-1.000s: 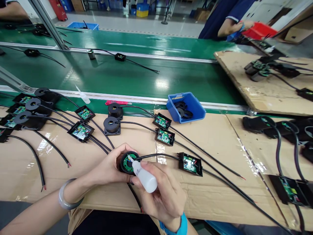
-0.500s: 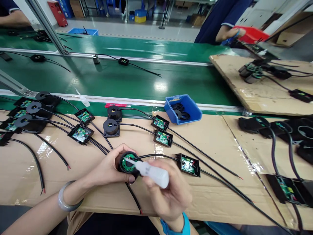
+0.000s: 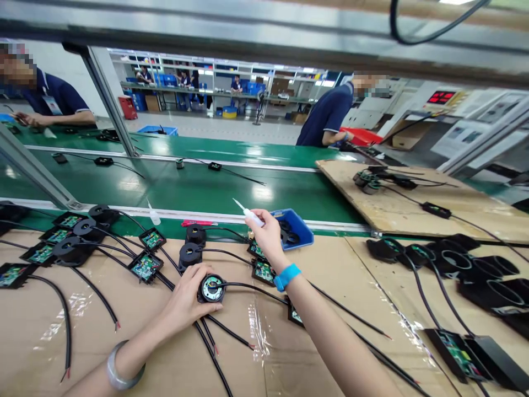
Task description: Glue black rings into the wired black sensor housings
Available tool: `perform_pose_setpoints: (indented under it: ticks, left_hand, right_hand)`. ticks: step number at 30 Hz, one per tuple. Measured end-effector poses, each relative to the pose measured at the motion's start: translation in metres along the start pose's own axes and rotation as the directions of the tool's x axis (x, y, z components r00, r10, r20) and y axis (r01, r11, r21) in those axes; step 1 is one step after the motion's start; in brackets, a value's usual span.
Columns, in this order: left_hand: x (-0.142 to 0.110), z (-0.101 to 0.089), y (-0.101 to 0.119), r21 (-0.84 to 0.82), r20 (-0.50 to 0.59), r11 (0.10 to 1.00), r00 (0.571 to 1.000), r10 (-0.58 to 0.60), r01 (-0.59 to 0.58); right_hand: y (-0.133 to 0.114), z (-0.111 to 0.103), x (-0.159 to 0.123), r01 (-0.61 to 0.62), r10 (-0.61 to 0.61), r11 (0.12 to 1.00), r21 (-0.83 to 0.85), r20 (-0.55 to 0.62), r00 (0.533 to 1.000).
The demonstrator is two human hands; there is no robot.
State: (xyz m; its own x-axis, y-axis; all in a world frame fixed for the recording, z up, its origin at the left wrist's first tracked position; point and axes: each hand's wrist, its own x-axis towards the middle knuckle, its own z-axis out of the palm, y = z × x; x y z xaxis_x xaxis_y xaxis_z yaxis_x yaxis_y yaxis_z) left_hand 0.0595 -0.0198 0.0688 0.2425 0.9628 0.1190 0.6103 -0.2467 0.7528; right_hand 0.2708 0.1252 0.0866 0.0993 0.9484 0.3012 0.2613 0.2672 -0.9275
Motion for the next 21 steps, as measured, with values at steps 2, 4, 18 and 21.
perform_pose_setpoints:
  ticks: [2,4,18,21]
  left_hand:
    - [-0.001,0.000,-0.001,0.025,-0.007,0.999,0.999,-0.032,0.032]
    - [-0.001,0.000,-0.002,0.049,-0.005,0.997,0.998,-0.067,0.067]
    - [-0.003,0.005,-0.012,0.057,-0.027,0.998,1.000,-0.007,0.008]
    - [-0.005,0.002,-0.015,0.046,-0.113,0.996,0.990,0.083,-0.079]
  right_hand:
    - [0.013,0.016,0.020,-0.027,0.032,0.996,-0.082,0.060,0.998]
    - [0.025,0.031,0.033,-0.057,0.076,0.986,-0.155,0.120,0.990]
    - [0.020,0.027,0.036,0.051,0.137,0.816,-0.576,0.278,0.951]
    - [0.009,-0.020,0.044,0.022,0.162,0.739,-0.673,0.209,0.964]
